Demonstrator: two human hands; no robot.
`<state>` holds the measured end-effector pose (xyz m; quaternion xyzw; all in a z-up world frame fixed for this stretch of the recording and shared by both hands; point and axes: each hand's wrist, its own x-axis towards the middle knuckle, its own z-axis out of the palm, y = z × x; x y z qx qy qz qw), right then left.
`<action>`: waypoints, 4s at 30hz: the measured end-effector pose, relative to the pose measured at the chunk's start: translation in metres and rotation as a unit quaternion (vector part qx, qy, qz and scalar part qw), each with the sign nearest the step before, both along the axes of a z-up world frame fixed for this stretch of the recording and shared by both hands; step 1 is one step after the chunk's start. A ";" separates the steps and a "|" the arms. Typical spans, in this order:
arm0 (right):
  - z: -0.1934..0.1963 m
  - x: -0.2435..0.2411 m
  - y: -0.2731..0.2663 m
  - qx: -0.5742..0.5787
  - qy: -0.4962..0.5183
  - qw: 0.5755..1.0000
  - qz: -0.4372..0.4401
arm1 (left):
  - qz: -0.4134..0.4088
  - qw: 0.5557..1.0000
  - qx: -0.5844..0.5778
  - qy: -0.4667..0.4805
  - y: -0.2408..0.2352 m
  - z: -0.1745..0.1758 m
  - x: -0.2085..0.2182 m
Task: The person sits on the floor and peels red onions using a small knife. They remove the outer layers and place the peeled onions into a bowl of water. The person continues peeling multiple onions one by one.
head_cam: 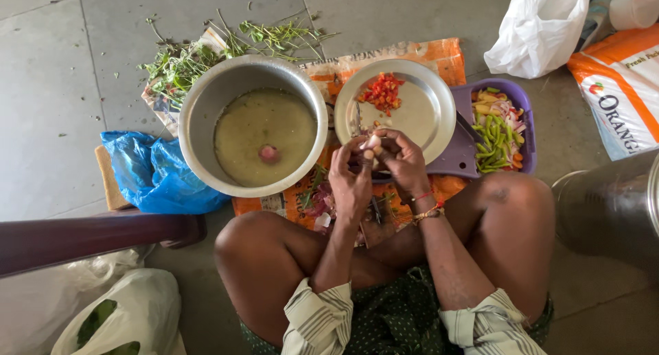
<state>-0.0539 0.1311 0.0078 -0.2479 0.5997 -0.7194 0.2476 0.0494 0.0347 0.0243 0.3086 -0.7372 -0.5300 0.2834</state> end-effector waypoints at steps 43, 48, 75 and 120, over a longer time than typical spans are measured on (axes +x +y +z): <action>-0.022 -0.024 -0.031 0.120 -0.112 0.983 -0.087 | 0.062 0.951 0.294 0.077 -0.025 -0.004 -0.030; -0.026 -0.013 -0.024 0.173 -0.123 0.973 -0.091 | 0.111 0.929 0.342 -0.085 -0.020 -0.009 -0.028; 0.007 0.015 -0.017 0.105 -0.018 0.989 -0.106 | 0.089 0.934 0.287 0.191 0.003 -0.021 -0.020; -0.040 -0.034 -0.031 0.220 -0.080 0.971 -0.052 | 0.104 0.919 0.381 0.007 -0.026 -0.053 -0.037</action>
